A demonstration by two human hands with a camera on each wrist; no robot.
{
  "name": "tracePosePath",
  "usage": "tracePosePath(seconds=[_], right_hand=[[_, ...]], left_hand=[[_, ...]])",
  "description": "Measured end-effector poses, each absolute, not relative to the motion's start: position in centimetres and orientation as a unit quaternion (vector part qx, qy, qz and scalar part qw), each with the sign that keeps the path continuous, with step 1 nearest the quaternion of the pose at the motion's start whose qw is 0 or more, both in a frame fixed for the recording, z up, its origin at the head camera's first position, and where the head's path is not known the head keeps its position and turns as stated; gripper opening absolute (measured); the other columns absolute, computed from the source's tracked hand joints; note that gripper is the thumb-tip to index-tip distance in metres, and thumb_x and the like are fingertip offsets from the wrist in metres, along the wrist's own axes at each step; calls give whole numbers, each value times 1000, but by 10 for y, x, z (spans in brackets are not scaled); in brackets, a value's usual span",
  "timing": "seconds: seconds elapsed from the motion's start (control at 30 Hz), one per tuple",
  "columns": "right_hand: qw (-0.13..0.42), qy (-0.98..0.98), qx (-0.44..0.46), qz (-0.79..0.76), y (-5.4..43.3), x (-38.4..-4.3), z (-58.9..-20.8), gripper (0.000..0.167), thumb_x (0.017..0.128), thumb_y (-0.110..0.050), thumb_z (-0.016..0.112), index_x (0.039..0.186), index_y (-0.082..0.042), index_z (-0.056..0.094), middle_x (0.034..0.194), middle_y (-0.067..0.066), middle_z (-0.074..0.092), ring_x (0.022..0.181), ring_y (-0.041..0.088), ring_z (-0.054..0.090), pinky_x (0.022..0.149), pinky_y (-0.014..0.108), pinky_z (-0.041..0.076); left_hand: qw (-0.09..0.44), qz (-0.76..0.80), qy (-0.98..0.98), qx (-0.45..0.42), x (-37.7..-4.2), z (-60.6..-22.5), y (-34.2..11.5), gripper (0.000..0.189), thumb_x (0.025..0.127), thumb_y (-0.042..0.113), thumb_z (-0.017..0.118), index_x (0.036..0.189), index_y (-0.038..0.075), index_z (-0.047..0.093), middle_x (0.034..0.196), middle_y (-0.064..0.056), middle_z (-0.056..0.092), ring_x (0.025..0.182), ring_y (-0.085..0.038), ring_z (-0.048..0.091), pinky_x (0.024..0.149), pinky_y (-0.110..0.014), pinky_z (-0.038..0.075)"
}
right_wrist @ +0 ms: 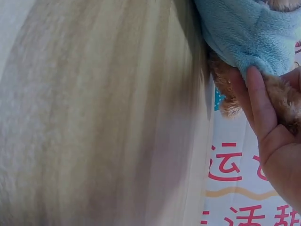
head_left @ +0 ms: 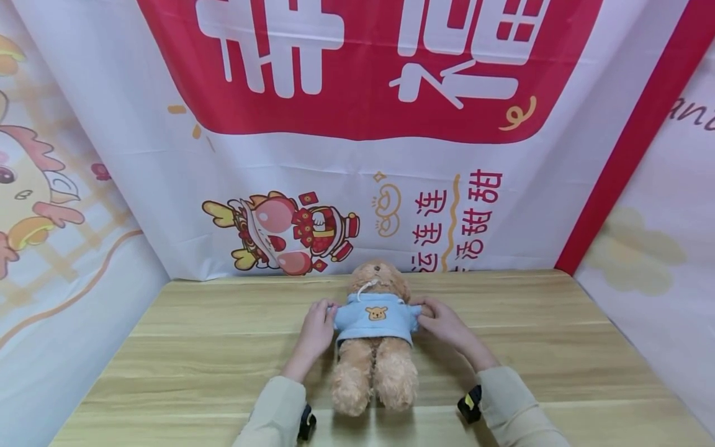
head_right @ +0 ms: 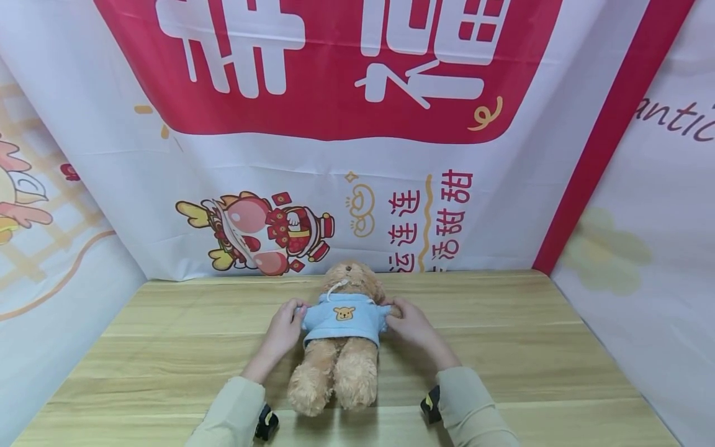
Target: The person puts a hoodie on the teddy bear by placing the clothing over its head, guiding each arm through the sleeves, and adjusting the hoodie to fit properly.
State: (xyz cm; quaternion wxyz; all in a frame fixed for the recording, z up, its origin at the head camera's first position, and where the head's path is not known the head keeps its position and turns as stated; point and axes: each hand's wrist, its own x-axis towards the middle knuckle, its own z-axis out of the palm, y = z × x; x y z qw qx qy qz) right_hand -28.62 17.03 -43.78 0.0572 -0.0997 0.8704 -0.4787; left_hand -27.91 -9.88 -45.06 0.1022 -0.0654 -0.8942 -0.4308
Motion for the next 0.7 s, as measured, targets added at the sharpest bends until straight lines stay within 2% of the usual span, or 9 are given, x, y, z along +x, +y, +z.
tracePosePath(seconds=[0.1,0.17,0.3,0.37,0.5,0.7], right_hand=[[58,862,-124,-488,172,-286,-437,38,86,-5,52,123,2,53,109,16,64,94,15,56,77,24,47],[36,863,-119,-490,173,-286,-434,34,88,-7,55,120,2,55,112,16,64,95,15,57,78,23,47],[-30,888,-68,-455,174,-285,-426,18,86,-13,66,100,-2,66,96,12,65,81,13,54,69,23,44],[-45,898,-49,-434,174,-284,-422,11,85,-12,68,91,-3,67,85,10,65,73,14,52,64,24,44],[-31,916,-21,-400,170,-283,-418,11,85,-13,69,83,-3,67,78,7,66,69,13,53,61,24,43],[6,924,38,-381,161,-278,-419,21,84,-21,72,75,-3,66,69,5,62,61,14,52,53,23,42]], left_hand=[[100,-434,-893,-60,-279,-449,-100,21,99,10,45,108,-2,60,108,-23,60,105,-37,58,91,-51,47],[100,-430,-896,-55,-278,-448,-101,22,97,13,50,111,0,62,107,-21,61,100,-34,58,88,-49,48],[116,-401,-907,-57,-277,-445,-102,23,92,21,63,108,6,68,97,-13,60,85,-23,55,75,-37,46],[132,-383,-912,-65,-277,-443,-103,22,88,23,68,104,8,70,93,-11,59,80,-19,51,72,-33,44],[169,-360,-913,-86,-275,-442,-103,16,86,19,70,97,7,72,93,-10,62,79,-19,53,72,-35,46],[166,-356,-916,-81,-274,-443,-99,12,89,17,66,94,7,71,97,-12,64,91,-27,61,84,-44,51]])
